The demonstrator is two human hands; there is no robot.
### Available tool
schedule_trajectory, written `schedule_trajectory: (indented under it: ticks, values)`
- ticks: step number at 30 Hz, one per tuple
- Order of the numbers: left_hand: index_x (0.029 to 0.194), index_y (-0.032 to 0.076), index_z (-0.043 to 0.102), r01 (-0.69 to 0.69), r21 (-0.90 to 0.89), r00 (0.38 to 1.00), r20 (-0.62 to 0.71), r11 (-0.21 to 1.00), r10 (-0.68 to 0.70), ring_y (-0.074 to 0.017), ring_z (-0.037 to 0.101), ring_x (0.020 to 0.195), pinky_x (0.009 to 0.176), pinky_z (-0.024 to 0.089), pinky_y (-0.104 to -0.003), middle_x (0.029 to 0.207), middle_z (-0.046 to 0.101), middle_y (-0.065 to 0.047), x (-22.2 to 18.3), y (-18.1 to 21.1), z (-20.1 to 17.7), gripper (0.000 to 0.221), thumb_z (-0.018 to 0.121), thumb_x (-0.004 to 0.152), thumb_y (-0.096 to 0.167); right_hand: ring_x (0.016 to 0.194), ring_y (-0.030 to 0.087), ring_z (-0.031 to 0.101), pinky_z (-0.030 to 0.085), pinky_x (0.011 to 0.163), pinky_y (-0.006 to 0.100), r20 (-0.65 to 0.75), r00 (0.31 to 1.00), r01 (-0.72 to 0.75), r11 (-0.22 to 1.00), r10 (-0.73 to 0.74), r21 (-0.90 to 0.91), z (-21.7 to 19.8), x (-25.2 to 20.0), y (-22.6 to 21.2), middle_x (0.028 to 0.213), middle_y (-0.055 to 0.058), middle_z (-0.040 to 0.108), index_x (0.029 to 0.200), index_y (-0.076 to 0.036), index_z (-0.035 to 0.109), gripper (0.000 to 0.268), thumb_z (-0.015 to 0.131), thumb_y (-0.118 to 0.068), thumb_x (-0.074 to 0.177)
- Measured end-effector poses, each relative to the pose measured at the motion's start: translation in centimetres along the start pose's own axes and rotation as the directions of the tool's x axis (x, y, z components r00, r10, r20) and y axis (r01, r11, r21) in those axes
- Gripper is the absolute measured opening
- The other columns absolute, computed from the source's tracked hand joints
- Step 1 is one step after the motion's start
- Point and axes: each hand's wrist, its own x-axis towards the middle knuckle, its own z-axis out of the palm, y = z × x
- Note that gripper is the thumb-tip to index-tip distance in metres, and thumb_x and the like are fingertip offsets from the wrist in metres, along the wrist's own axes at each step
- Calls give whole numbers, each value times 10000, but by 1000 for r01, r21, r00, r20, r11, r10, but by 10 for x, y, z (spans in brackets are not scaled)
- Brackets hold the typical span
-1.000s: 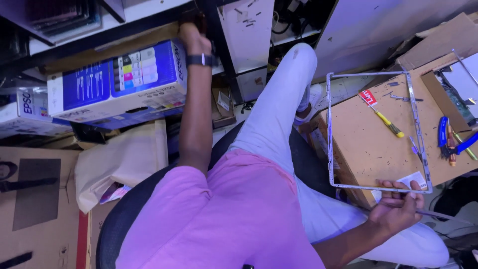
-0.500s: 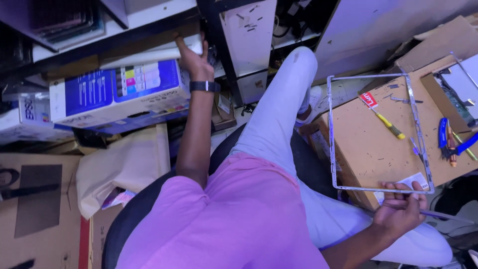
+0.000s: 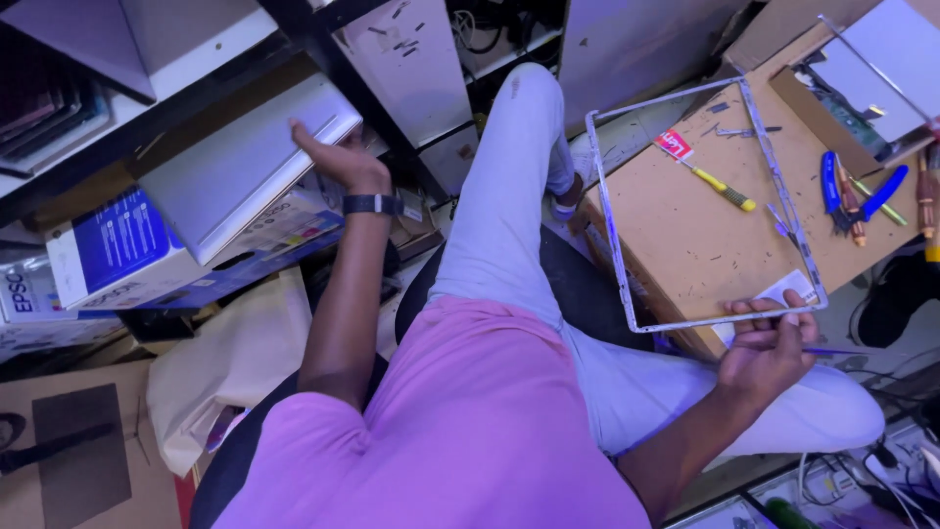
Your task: Using tweezers to carefully organize and apply thin adhesive masks or strips onto a laptop screen frame.
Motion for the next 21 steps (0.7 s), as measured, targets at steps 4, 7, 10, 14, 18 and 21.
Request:
schedule_trajectory:
  ticks: [4,7,10,14,18,21]
  values:
    - [1406,-22,384,35,-94,998,-43,995,-39,-276,584,983,779,492,-343,1190,511,-162,8,14,16,685,504,902,425,845,262,713,655,880,415,57,998,16,995,-22,98,2,17,6,981,134,681,1357,-16,501,296,432,-104,1084]
    - [1382,-57,400,57,-64,997,-43,996,-60,-291,604,993,810,523,-342,1197,516,-191,9,24,1,657,547,894,357,847,271,708,648,880,420,81,997,4,993,-13,117,-8,8,10,1005,143,679,1360,-16,506,302,446,-106,1078]
    - [1382,-79,403,118,-38,993,-3,992,-118,-317,613,1035,876,563,-354,1226,515,-221,5,33,2,678,568,866,328,842,274,697,642,877,422,97,995,8,991,-21,130,-4,8,9,1009,149,669,1352,-20,510,285,451,-97,1085]
    - [1255,-115,464,137,26,990,21,990,-137,-237,618,795,664,570,-289,1061,559,-200,-9,57,1,601,603,847,303,861,250,679,637,898,404,128,990,37,989,-56,143,-1,14,17,1007,148,661,1348,-25,510,289,522,-149,1087]
    - [1198,-59,505,190,144,969,133,971,-209,-185,622,724,604,527,-256,997,618,-146,-19,76,-29,489,599,894,313,884,224,670,635,887,403,88,995,26,985,-42,171,-5,-1,12,996,143,648,1337,-15,518,259,466,-92,1096]
    - [1143,-31,566,222,266,957,124,938,-262,-169,617,623,560,509,-251,876,678,-105,-53,110,-26,406,559,935,318,862,228,682,641,894,400,106,994,12,982,-32,187,-7,1,9,1018,152,663,1356,-12,504,274,469,-106,1102]
